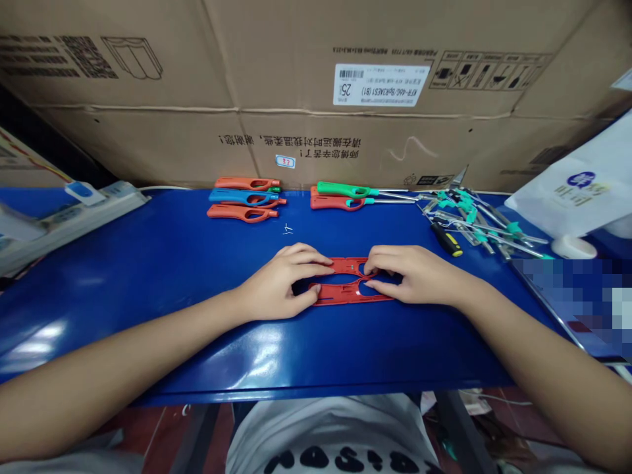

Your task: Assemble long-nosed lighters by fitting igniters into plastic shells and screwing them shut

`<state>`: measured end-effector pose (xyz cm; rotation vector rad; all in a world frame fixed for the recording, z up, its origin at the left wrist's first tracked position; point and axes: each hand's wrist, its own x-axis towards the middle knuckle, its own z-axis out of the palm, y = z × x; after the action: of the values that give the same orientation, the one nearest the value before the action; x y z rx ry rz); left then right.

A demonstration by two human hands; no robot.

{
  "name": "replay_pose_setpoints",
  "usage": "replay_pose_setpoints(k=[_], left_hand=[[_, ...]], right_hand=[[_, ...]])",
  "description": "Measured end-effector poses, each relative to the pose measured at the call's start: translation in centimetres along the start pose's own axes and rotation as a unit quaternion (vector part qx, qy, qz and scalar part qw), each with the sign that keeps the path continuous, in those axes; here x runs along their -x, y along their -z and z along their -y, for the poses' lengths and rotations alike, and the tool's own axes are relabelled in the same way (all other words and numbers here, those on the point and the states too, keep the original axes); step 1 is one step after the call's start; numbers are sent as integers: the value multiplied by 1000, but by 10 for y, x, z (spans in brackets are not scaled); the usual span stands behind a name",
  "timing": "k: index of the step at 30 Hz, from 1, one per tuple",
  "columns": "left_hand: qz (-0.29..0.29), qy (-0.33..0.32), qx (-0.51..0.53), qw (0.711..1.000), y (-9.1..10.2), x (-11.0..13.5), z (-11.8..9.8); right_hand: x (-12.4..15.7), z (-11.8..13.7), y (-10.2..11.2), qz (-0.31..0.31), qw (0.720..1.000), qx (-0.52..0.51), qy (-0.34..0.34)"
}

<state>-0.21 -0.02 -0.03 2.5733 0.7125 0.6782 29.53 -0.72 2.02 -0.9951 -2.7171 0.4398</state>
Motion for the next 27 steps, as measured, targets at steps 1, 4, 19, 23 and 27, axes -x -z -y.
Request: replay_pose_setpoints(k=[1, 4, 19, 23, 27], left_hand=[[-5, -1, -1, 1000, 0, 0, 0], [-18, -2, -2, 1000, -2, 1, 2], [-1, -11, -23, 1000, 1, 2, 1], [54, -50, -36, 997, 2, 3, 1], [94, -75, -59, 991, 4, 1, 0]], right_hand=[[0, 0, 0, 2, 1000, 2, 1], [0, 1, -1, 1, 1000, 4, 5], [2, -12, 5, -126, 989, 26, -66], [13, -42, 27, -219, 947, 119, -205], [33, -75, 55, -149, 863, 190, -444]])
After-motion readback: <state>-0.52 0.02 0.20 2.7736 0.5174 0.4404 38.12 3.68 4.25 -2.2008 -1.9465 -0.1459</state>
